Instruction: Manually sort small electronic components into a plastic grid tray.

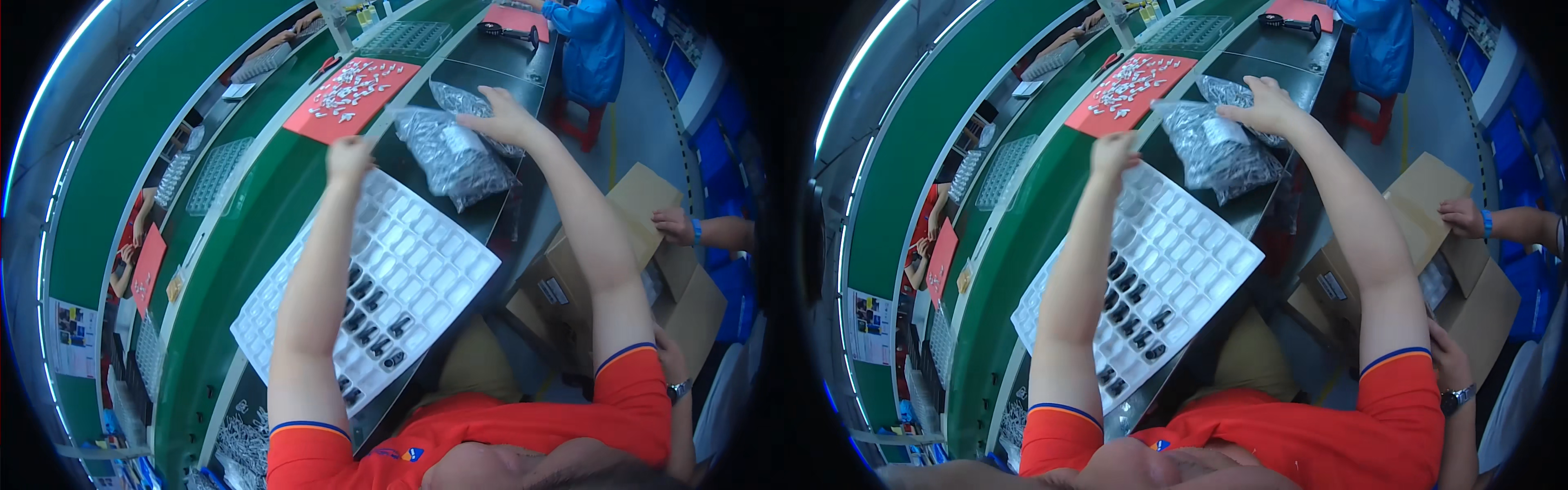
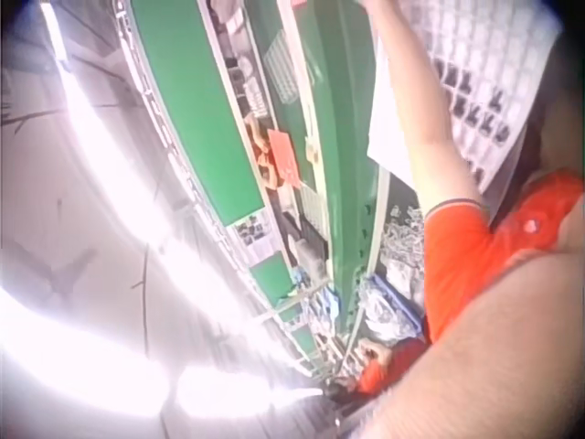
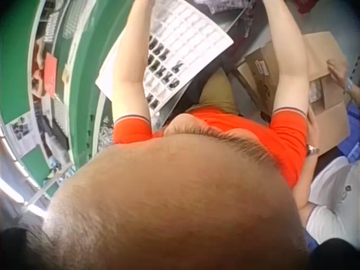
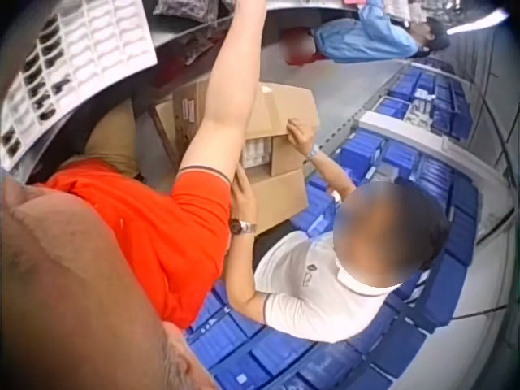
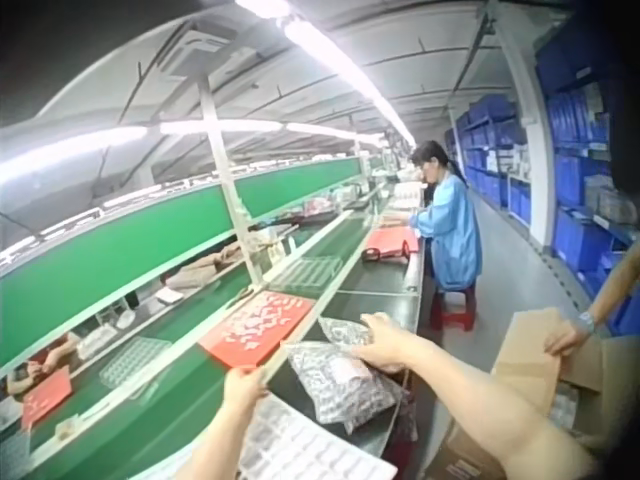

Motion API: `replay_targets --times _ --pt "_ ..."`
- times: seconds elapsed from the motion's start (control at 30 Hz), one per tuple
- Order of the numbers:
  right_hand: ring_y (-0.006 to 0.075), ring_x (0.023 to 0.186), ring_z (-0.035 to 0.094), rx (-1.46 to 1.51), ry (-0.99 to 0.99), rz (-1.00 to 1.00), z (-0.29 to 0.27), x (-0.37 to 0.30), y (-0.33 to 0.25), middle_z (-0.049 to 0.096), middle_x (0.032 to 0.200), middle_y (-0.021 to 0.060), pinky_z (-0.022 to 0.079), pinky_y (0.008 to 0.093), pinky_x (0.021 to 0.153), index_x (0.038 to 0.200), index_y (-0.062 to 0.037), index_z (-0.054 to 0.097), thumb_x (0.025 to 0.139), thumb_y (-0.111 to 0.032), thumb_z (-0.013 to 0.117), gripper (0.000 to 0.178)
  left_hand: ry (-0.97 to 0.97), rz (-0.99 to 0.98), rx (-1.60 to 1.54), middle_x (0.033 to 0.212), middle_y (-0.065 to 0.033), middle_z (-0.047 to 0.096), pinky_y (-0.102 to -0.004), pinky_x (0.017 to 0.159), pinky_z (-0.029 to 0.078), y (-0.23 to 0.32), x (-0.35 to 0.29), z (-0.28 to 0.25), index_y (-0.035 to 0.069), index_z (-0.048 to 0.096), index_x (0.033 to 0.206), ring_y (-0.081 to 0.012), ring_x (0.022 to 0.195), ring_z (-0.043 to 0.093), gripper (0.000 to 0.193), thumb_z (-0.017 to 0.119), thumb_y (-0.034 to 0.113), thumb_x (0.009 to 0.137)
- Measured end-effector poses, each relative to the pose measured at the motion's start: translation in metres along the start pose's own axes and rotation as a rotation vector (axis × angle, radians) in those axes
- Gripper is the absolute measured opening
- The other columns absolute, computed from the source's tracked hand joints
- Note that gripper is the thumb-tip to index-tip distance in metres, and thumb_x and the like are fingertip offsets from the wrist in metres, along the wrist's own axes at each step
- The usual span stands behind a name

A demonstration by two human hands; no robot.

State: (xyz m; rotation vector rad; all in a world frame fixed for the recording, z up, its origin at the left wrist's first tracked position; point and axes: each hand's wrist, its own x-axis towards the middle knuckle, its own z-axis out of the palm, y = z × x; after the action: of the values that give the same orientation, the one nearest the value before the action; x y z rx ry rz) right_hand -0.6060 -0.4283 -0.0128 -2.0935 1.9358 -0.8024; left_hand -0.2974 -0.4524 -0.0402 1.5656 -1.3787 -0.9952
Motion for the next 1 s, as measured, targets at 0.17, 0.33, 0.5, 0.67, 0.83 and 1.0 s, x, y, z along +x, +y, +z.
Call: replay_targets --times 0.17,0.33,0.5,0.67,0.83,1.0 --pt "0.0381 0.128 0.051 0.198 -0.079 0.077 -0.009 -0.02 0.0 0.055 0.134 0.027 0.039 0.0402 0.109 0.14 0.001 0.049 0.08 -0.055 0.072 0.085 0.378 -0.254 -0.324 0.073 -0.0088 0.062 -0.032 0.054 0.052 -0.039 0.107 -0.031 -0.003 0.063 0.094 -0.0194 0.06 0.062 0.024 0.067 0.02 0.088" --pt "0.0368 0.125 0.053 0.157 -0.024 0.11 0.002 -0.018 -0.002 0.056 0.132 0.0249 0.04 0.0399 0.107 0.137 -0.0003 0.051 0.082 -0.048 0.074 0.076 0.379 -0.397 -0.361 0.071 -0.0087 0.063 -0.0306 0.043 0.049 -0.025 0.154 -0.028 -0.003 0.064 0.091 -0.0181 0.052 0.059 0.022 0.072 0.017 0.086" --pt "0.0369 0.123 0.053 0.062 0.078 0.067 0.016 -0.028 -0.012 0.056 0.131 0.0228 0.041 0.0408 0.106 0.135 -0.0021 0.052 0.082 -0.043 0.074 0.07 0.36 -0.474 -0.205 0.079 -0.0089 0.065 -0.0306 0.042 0.051 -0.025 0.176 -0.027 0.001 0.061 0.107 -0.0183 0.052 0.06 0.027 0.072 0.017 0.088" --pt "0.0376 0.122 0.053 0.025 0.142 0.037 0.019 -0.028 -0.01 0.055 0.131 0.0212 0.041 0.0417 0.105 0.134 -0.0036 0.053 0.081 -0.038 0.074 0.066 0.346 -0.359 -0.341 0.092 -0.0117 0.068 -0.0365 0.05 0.059 -0.034 0.186 -0.024 0.002 0.059 0.112 -0.0231 0.064 0.068 0.027 0.07 0.012 0.089" --pt "0.0376 0.122 0.054 0.028 0.161 0.031 0.019 -0.03 -0.013 0.056 0.131 0.0206 0.042 0.0418 0.104 0.132 -0.0035 0.054 0.081 -0.035 0.074 0.063 0.312 -0.283 -0.586 0.108 -0.0144 0.066 -0.0451 0.061 0.062 -0.056 0.186 -0.029 0.005 0.053 0.121 -0.0285 0.082 0.071 0.033 0.063 0.001 0.09" --pt "0.0372 0.12 0.055 0.017 0.177 -0.008 0.022 -0.029 -0.014 0.058 0.129 0.0208 0.043 0.0408 0.103 0.131 -0.0027 0.054 0.082 -0.032 0.074 0.06 0.262 -0.205 -0.799 0.117 -0.0142 0.063 -0.0506 0.071 0.062 -0.082 0.174 -0.059 0.01 0.049 0.128 -0.0317 0.095 0.069 0.042 0.056 -0.007 0.09"
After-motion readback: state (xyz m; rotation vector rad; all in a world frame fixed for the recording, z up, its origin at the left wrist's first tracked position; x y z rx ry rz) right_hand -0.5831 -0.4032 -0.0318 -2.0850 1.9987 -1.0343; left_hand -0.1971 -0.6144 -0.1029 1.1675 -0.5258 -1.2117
